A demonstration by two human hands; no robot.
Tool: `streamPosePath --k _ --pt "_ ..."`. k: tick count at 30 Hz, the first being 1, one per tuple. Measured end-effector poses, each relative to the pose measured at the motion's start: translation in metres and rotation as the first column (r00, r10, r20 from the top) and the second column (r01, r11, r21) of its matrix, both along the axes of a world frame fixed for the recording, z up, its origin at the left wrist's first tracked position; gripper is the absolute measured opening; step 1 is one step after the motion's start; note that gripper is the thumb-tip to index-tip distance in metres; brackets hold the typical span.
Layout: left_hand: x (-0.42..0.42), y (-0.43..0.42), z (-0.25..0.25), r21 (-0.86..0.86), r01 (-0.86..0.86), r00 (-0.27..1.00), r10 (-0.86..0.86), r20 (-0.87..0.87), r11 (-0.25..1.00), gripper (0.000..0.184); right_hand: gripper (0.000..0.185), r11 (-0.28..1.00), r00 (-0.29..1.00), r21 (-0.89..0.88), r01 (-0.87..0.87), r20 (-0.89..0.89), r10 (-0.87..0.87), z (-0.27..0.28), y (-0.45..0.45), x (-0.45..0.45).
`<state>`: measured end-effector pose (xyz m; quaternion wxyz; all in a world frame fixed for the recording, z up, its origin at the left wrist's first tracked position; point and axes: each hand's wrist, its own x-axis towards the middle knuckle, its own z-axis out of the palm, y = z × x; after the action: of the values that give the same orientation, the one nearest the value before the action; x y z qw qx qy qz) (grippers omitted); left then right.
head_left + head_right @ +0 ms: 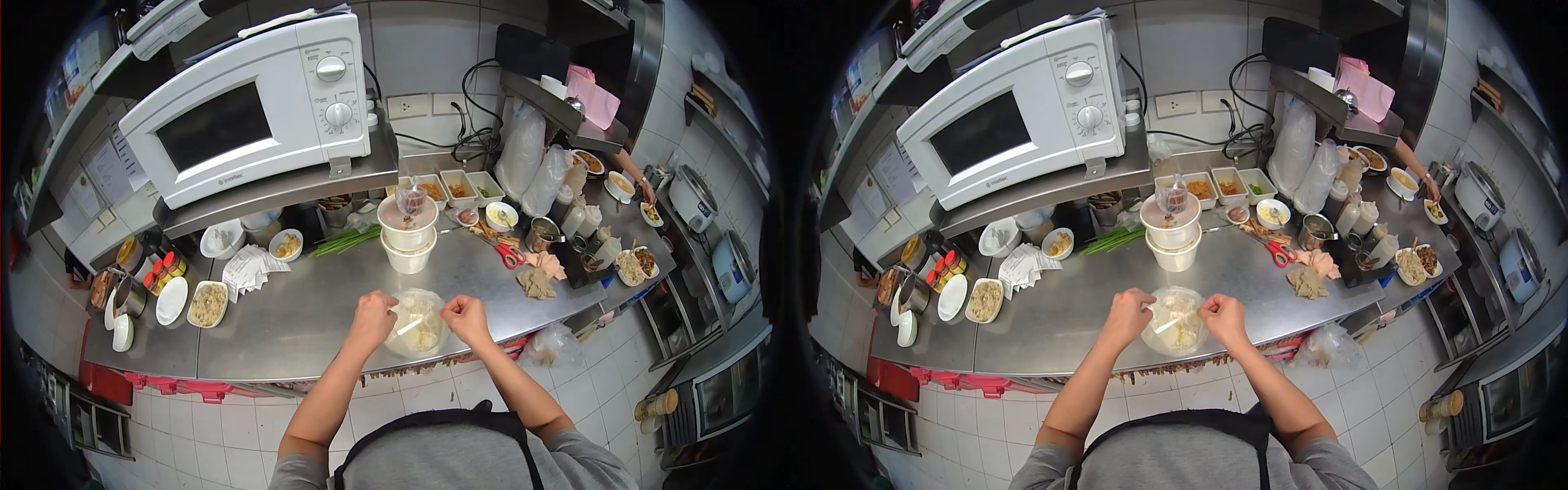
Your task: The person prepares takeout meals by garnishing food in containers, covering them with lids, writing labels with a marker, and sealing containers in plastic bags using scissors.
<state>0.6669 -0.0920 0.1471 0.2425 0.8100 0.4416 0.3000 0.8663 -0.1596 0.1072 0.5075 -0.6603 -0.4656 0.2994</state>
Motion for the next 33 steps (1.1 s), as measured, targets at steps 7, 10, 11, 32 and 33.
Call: streamPosePath --k 7,10,11,32,33 --pt "-0.029 -0.006 0.056 0.067 0.059 0.998 -0.058 -0.028 0.996 0.034 0.008 0.945 0.807 0.296 -0.138 -0.520 0.281 0.069 -0.004 0.008" --pt "-0.031 0.009 0.032 0.233 0.177 0.961 -0.117 -0.250 0.956 0.045 0.009 0.926 0.814 0.299 -0.230 -0.462 0.352 0.079 -0.004 0.004" --pt "-0.032 0.012 0.022 0.255 0.221 0.934 -0.130 -0.333 0.941 0.048 0.007 0.925 0.887 0.335 -0.181 -0.351 0.300 0.080 -0.004 0.003" --pt "0.030 0.040 0.104 -0.393 0.192 0.980 -0.199 0.023 0.899 0.054 0.040 0.675 0.249 -0.554 -0.488 0.652 0.716 0.027 0.042 -0.014" --pt "0.025 0.040 0.108 -0.385 0.177 0.984 -0.176 0.039 0.906 0.053 0.040 0.600 0.311 -0.526 -0.603 0.538 0.784 0.028 0.049 -0.001"
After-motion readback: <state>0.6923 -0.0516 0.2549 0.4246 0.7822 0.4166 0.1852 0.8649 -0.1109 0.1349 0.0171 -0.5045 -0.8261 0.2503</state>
